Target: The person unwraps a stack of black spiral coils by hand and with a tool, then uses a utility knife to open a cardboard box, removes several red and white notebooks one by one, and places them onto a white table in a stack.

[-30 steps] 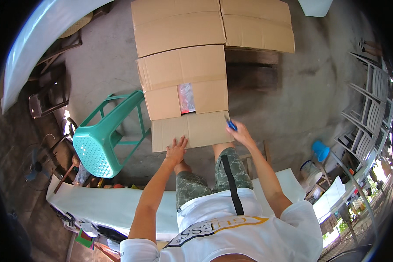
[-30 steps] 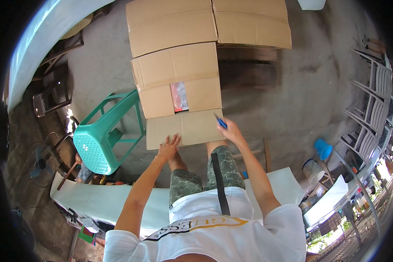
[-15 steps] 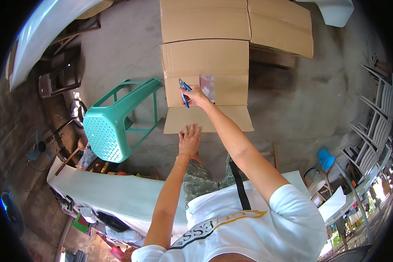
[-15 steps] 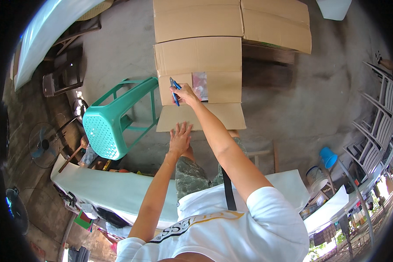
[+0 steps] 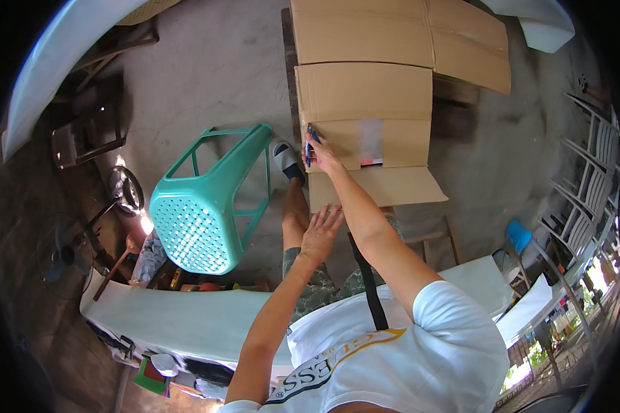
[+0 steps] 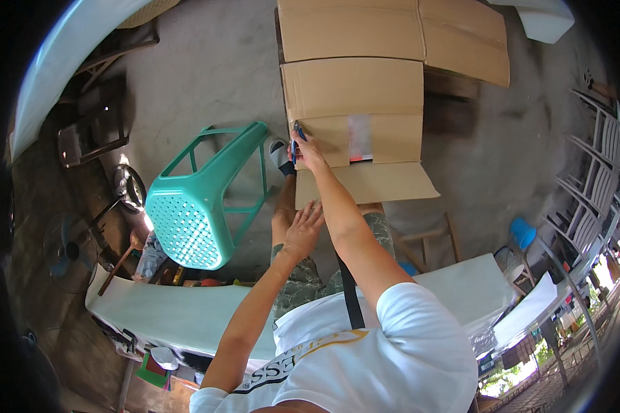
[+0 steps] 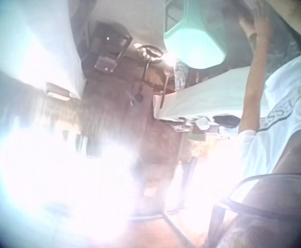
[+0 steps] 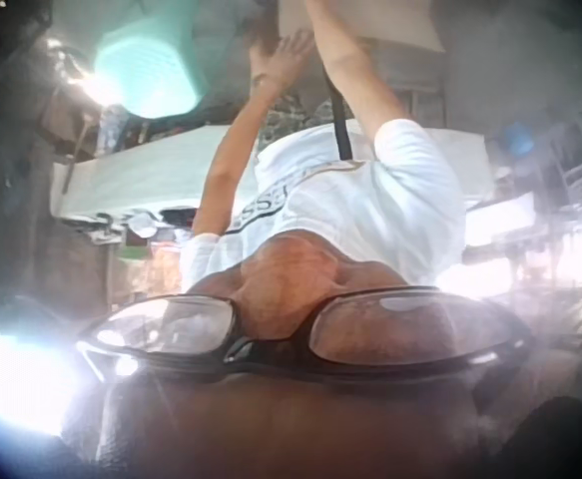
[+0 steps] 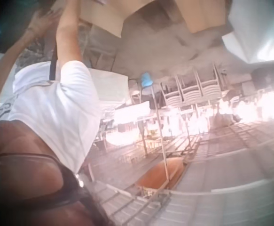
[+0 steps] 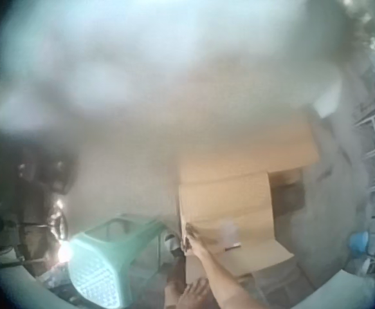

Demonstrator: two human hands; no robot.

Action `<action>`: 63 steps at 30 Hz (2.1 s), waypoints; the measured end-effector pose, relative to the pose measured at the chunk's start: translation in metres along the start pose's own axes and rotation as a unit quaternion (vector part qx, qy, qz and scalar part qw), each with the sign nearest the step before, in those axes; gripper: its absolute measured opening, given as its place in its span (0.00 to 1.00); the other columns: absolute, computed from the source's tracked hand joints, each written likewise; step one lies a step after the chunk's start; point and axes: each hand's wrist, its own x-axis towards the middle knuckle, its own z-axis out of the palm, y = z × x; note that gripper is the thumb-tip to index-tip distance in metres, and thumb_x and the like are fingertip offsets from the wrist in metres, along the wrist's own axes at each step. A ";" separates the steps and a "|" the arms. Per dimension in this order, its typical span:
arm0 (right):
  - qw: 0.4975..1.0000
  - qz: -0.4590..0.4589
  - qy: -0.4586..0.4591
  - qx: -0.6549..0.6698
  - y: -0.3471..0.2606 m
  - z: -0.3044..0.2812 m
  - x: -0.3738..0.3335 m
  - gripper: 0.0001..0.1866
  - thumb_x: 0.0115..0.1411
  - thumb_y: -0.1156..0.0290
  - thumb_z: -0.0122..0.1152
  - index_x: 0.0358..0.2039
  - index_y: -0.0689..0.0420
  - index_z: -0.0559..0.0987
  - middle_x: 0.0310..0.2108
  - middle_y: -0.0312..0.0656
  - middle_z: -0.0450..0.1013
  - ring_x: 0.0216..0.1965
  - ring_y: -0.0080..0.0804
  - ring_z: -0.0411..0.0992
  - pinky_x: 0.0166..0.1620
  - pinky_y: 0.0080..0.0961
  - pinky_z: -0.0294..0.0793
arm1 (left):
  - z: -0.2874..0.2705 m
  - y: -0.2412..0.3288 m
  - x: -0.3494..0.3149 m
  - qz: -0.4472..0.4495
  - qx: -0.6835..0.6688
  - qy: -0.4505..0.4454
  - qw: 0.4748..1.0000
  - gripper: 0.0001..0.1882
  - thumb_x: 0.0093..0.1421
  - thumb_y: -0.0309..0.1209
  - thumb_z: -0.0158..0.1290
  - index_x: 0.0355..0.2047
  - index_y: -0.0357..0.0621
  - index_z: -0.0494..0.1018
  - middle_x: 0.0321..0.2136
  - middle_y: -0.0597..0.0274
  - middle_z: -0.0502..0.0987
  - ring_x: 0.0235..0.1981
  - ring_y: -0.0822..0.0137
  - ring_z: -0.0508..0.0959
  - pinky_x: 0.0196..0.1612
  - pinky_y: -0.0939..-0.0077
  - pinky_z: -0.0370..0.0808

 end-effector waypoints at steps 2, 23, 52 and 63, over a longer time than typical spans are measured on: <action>0.998 -0.015 -0.040 -0.043 0.008 0.014 -0.001 0.20 0.56 0.52 0.61 0.30 0.58 0.71 0.19 0.41 0.70 0.18 0.32 0.71 0.21 0.29 0.73 | -0.002 -0.011 -0.004 0.016 -0.025 -0.015 0.999 0.32 0.54 0.24 0.46 0.61 0.48 0.56 0.63 0.63 0.54 0.65 0.61 0.51 0.62 0.40 0.48; 0.601 -0.207 0.402 -0.659 0.016 0.045 -0.002 0.21 0.58 0.51 0.53 0.34 0.59 0.70 0.32 0.51 0.71 0.36 0.47 0.72 0.33 0.42 0.74 | -0.059 -0.056 -0.002 0.072 0.107 -0.213 0.968 0.36 0.53 0.23 0.48 0.63 0.50 0.52 0.64 0.66 0.50 0.65 0.50 0.48 0.60 0.38 0.52; 0.854 -0.187 0.337 0.350 -0.098 -0.056 0.014 0.07 0.52 0.73 0.62 0.27 0.46 0.74 0.19 0.22 0.64 0.16 0.13 0.54 0.20 0.16 0.48 | -0.085 -0.056 0.030 0.036 -0.054 -0.096 0.993 0.39 0.44 0.13 0.45 0.59 0.50 0.59 0.61 0.59 0.57 0.64 0.51 0.53 0.63 0.44 0.50; 0.918 -0.175 0.228 0.273 -0.125 -0.068 -0.020 0.07 0.54 0.78 0.56 0.31 0.50 0.76 0.24 0.26 0.71 0.16 0.13 0.56 0.20 0.14 0.50 | -0.065 -0.021 0.154 0.012 0.030 -0.007 0.999 0.36 0.49 0.16 0.44 0.61 0.47 0.55 0.64 0.56 0.51 0.64 0.46 0.50 0.59 0.41 0.55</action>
